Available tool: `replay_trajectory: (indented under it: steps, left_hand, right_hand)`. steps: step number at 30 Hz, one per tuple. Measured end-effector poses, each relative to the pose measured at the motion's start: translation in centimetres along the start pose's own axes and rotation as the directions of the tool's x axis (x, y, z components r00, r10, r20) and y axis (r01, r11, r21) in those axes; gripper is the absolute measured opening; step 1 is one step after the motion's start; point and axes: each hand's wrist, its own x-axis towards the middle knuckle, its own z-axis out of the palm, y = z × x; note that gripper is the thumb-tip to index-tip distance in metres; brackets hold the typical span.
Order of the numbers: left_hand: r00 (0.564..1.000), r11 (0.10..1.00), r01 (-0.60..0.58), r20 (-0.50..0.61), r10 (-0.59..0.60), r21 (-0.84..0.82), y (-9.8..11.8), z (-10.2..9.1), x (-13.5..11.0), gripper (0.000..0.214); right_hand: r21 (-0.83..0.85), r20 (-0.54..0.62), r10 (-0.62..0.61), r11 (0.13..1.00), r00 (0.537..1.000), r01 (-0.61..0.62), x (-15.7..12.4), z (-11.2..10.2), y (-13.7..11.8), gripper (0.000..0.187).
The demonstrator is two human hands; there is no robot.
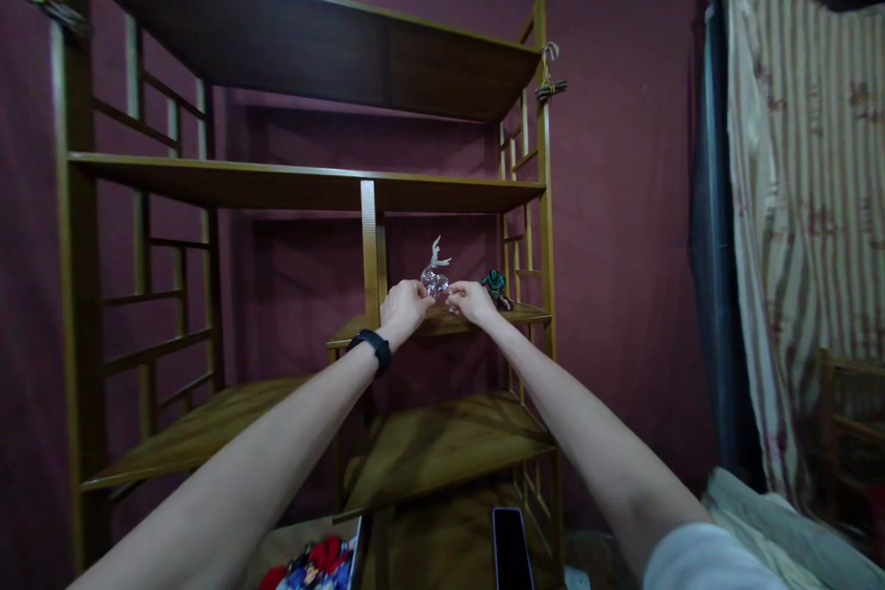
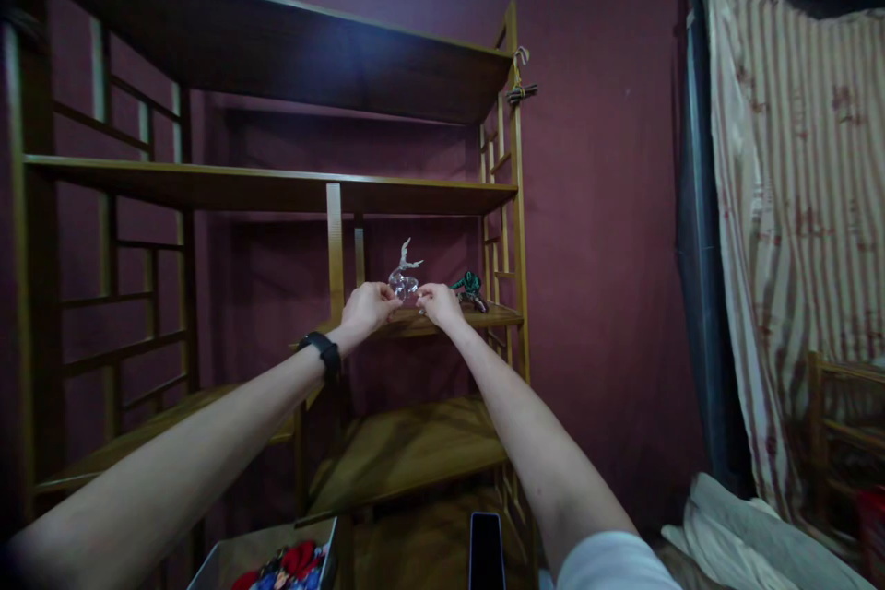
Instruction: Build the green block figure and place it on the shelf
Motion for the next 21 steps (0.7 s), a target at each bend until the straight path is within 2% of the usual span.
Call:
replay_trajectory:
  steps: [4,9,14,21]
  left_hand:
    - [0.995,0.995,0.100,0.004,-0.100,0.010,-1.6,1.7,1.6,0.015]
    - [0.992,0.991,0.125,-0.007,-0.125,0.046,-2.5,3.2,2.5,0.016]
    - [0.993,0.990,0.114,-0.016,-0.114,0.085,-2.5,3.5,2.3,0.020]
    - [0.993,0.990,0.114,0.026,-0.117,0.081,-3.0,3.6,2.5,0.021]
  right_hand:
    - [-0.105,0.028,0.007,0.995,1.000,-0.004,1.8,1.9,1.1,0.012]
    - [-0.157,0.077,0.074,0.986,0.994,-0.061,3.2,3.6,2.5,0.014]
    - [-0.166,0.105,0.044,0.986,0.994,-0.026,3.7,4.4,3.0,0.015]
    - [-0.188,0.149,0.076,0.981,0.986,-0.047,3.5,4.3,2.7,0.020]
